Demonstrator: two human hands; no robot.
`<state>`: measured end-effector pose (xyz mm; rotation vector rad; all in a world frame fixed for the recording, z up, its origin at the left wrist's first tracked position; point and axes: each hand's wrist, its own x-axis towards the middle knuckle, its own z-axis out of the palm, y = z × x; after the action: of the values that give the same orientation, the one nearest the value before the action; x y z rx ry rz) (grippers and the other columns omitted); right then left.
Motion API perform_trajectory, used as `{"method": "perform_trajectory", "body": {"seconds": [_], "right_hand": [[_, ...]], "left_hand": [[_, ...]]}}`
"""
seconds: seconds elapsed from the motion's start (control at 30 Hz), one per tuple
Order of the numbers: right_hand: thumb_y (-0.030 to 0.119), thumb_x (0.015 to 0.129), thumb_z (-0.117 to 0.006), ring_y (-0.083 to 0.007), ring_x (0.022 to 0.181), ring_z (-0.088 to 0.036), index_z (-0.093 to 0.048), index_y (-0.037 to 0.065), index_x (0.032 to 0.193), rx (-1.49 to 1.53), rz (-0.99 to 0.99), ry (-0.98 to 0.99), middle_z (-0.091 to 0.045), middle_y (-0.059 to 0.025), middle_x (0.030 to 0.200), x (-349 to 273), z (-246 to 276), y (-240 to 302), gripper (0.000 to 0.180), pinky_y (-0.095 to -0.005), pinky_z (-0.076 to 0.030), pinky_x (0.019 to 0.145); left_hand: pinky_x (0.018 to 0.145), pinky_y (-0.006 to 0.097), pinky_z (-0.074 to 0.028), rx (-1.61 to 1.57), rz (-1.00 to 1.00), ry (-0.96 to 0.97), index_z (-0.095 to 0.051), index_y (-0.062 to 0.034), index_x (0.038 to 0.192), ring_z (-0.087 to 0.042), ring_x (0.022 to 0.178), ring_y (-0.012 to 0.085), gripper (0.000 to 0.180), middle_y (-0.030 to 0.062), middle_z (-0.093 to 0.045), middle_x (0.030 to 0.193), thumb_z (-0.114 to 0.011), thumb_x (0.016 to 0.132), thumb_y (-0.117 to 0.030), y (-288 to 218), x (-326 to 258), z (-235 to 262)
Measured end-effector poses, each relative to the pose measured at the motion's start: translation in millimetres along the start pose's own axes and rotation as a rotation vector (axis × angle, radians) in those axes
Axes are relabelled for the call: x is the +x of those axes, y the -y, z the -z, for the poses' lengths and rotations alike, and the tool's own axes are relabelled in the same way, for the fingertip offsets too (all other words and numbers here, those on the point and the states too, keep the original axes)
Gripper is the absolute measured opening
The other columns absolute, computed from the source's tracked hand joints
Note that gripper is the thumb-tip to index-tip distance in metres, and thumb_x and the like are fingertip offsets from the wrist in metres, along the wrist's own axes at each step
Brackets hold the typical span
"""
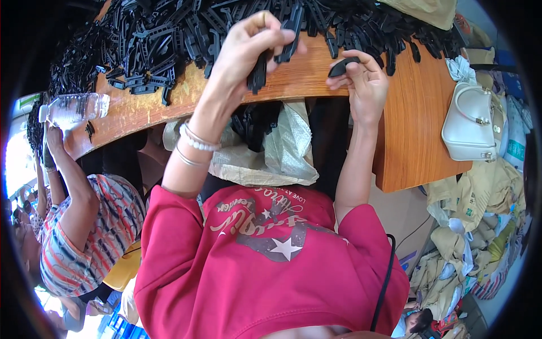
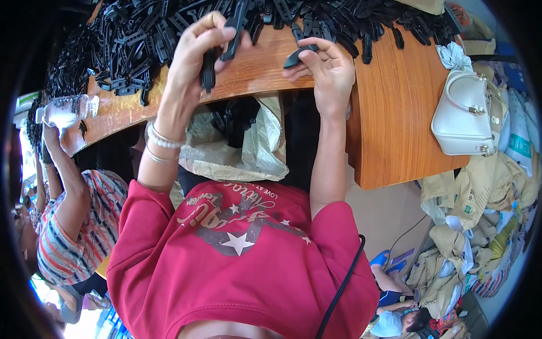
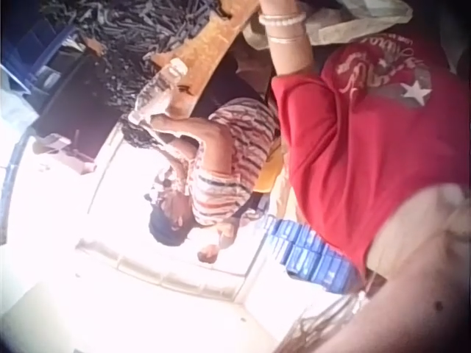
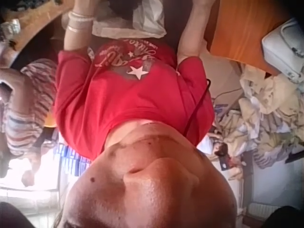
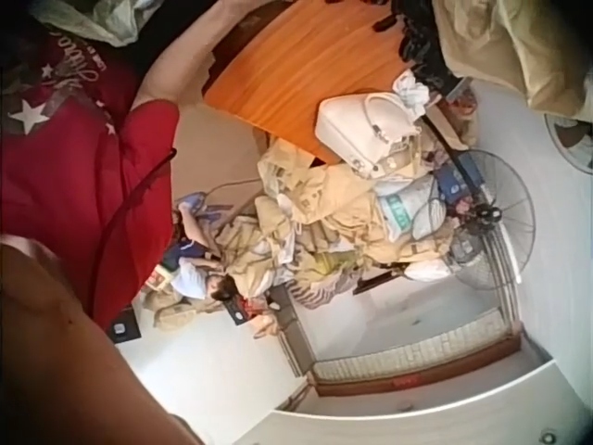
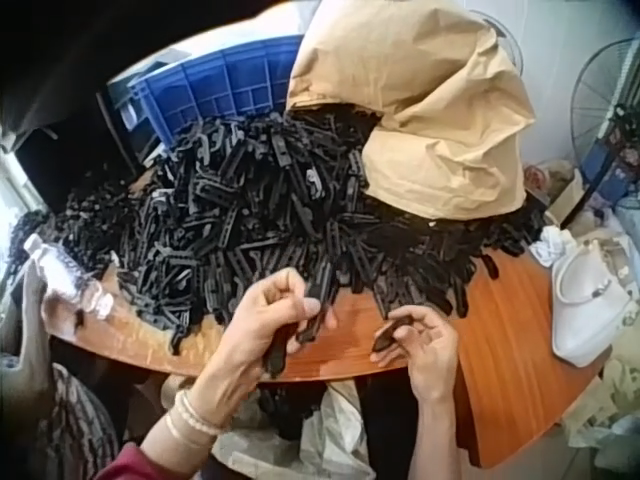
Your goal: Assembling small black plastic components by hand at a manufacturing workstation.
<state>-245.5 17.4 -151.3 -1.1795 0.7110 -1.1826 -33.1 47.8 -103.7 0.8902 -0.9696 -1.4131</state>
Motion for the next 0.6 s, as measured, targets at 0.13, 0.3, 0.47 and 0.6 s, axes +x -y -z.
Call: {"method": "perform_trajectory", "body": {"seconds": [0.13,0.3,0.47,0.6], "right_hand": [[0.018,0.094,-0.057,-0.0248,0.071,-0.069,-0.055,-0.007,0.112,0.009,-0.057,0.106,-0.066,-0.0188,0.085,-11.5,-14.7,13.6,0.031,-0.0270,-0.055,0.061],[0.002,0.087,-0.062,-0.0192,0.073,-0.068,-0.063,-0.007,0.101,0.030,0.065,0.294,-0.067,-0.0120,0.084,-17.1,-19.0,21.1,0.017,-0.0218,-0.052,0.059],[0.001,0.082,-0.067,-0.0118,0.072,-0.067,-0.066,-0.003,0.095,-0.290,0.015,0.128,-0.068,-0.0075,0.084,-27.0,-40.3,23.7,0.013,-0.0191,-0.051,0.060],[0.001,0.082,-0.068,-0.0119,0.072,-0.067,-0.066,-0.004,0.094,-0.356,0.079,0.069,-0.067,-0.0072,0.083,-31.7,-44.2,14.8,0.013,-0.0197,-0.052,0.061]], "left_hand": [[0.041,0.016,-0.041,-0.328,0.120,-0.029,-0.052,0.0037,0.121,-0.053,0.046,0.0080,0.041,0.0170,-0.068,0.086,-0.064,0.086,-0.015,16.4,-31.4,-2.2],[0.041,0.017,-0.043,-0.353,0.189,-0.054,-0.053,0.0049,0.119,-0.057,0.049,0.0109,0.034,0.0187,-0.067,0.090,-0.055,0.094,-0.017,20.9,-38.7,-1.2],[0.042,0.017,-0.035,0.231,0.115,-0.184,-0.066,0.0030,0.105,-0.050,0.046,0.0044,0.026,0.0049,-0.061,0.063,-0.061,0.091,-0.019,17.0,-49.8,-11.1],[0.044,0.017,-0.035,0.208,0.225,-0.175,-0.065,0.0007,0.109,-0.049,0.049,0.0030,0.029,0.0021,-0.060,0.063,-0.066,0.087,-0.017,6.9,-55.1,-7.7]]}}
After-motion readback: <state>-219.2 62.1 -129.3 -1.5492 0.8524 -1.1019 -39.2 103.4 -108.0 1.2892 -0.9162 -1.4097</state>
